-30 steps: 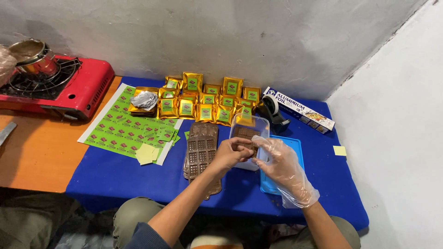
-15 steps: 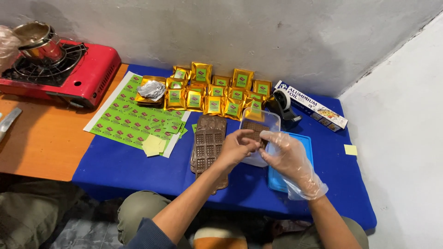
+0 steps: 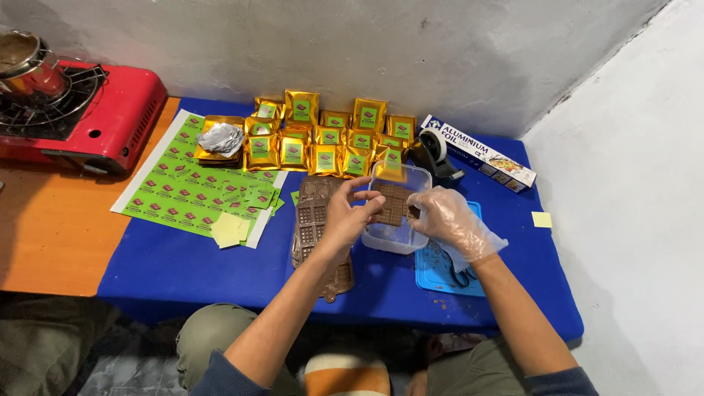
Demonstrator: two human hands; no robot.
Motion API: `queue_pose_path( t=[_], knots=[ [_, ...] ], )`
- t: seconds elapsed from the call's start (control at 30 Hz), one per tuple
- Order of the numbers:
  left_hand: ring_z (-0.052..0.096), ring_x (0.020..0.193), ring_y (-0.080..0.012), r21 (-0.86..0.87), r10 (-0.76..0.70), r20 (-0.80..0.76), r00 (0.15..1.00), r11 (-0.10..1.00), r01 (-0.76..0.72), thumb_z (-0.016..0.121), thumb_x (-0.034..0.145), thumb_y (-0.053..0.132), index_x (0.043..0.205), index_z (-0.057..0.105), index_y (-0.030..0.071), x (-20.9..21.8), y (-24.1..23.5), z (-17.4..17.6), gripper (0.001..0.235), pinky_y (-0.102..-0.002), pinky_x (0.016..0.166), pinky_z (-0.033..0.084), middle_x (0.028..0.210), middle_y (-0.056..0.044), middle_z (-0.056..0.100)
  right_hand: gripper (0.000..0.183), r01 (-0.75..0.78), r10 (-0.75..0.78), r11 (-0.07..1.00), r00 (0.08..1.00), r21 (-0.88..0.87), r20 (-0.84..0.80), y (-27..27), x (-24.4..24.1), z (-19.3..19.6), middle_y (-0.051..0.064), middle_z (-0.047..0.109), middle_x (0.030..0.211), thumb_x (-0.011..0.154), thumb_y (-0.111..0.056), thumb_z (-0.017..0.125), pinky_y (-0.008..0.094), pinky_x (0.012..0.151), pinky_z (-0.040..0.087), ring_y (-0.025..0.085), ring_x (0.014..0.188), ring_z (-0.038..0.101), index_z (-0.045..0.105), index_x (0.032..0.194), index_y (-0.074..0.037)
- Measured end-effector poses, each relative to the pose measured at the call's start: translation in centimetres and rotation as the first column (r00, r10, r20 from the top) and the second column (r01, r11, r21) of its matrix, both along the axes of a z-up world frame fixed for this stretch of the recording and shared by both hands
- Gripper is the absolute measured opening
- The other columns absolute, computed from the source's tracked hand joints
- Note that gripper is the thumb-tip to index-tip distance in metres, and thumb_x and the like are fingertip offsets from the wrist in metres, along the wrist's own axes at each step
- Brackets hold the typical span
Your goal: The person sits on the floor and uses scissors to trim the edges of chocolate bars removed from a mold. They place the trimmed pieces into a clear plastic container and continue processing the chocolate bars.
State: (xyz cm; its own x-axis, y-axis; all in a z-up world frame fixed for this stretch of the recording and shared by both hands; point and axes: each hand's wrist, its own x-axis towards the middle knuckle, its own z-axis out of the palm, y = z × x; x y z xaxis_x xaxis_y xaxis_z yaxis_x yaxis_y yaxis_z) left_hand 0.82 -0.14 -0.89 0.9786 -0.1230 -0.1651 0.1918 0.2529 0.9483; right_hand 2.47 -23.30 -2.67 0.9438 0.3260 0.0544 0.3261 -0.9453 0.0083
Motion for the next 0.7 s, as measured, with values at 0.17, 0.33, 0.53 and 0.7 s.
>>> queue_pose_path(
  t=[0.17,0.33,0.53,0.7],
  knots=[
    [0.075,0.090,-0.0246,-0.021,0.006,-0.001,1.000,1.000,-0.006,0.080,0.085,0.008,0.141,0.056,-0.002,-0.2,0.1,0.5,0.062,-0.032,0.074,0.065,0.114,-0.022,0.070,0.027,0.045,-0.061,0.974,0.996,-0.222,-0.065,1.1,2.0,-2.4,-0.001,0.073,0.075,0.066,-0.044,0.084,0.036,0.076,0.059,0.025,0.082,0.072,0.077,0.086,-0.028],
    [0.076,0.089,-0.0234,-0.029,0.006,-0.003,1.000,1.000,-0.006,0.080,0.085,0.009,0.140,0.058,0.000,0.0,0.1,0.8,0.060,-0.031,0.072,0.064,0.112,-0.021,0.071,0.015,0.031,-0.058,0.948,0.996,-0.316,-0.074,3.0,1.7,-1.0,0.003,0.070,0.067,0.072,-0.039,0.077,0.038,0.083,0.053,0.028,0.076,0.069,0.078,0.075,-0.024],
    [0.076,0.089,-0.0226,-0.037,0.014,0.017,1.000,0.999,-0.014,0.081,0.085,0.010,0.139,0.059,0.001,0.3,0.5,0.6,0.059,-0.031,0.071,0.064,0.112,-0.020,0.072,0.013,0.017,-0.054,0.932,0.994,-0.363,-0.092,3.3,1.7,-1.8,0.001,0.068,0.064,0.069,-0.039,0.076,0.038,0.085,0.048,0.025,0.077,0.068,0.077,0.072,-0.027],
    [0.076,0.088,-0.0242,-0.076,0.023,0.009,1.000,0.997,-0.023,0.081,0.085,0.009,0.139,0.060,0.001,0.4,0.7,0.9,0.059,-0.033,0.071,0.065,0.112,-0.021,0.072,0.020,0.011,-0.057,0.930,0.992,-0.369,-0.116,4.6,0.8,-0.4,0.006,0.073,0.075,0.070,-0.037,0.081,0.043,0.090,0.045,0.028,0.088,0.068,0.080,0.081,-0.021]
  ],
)
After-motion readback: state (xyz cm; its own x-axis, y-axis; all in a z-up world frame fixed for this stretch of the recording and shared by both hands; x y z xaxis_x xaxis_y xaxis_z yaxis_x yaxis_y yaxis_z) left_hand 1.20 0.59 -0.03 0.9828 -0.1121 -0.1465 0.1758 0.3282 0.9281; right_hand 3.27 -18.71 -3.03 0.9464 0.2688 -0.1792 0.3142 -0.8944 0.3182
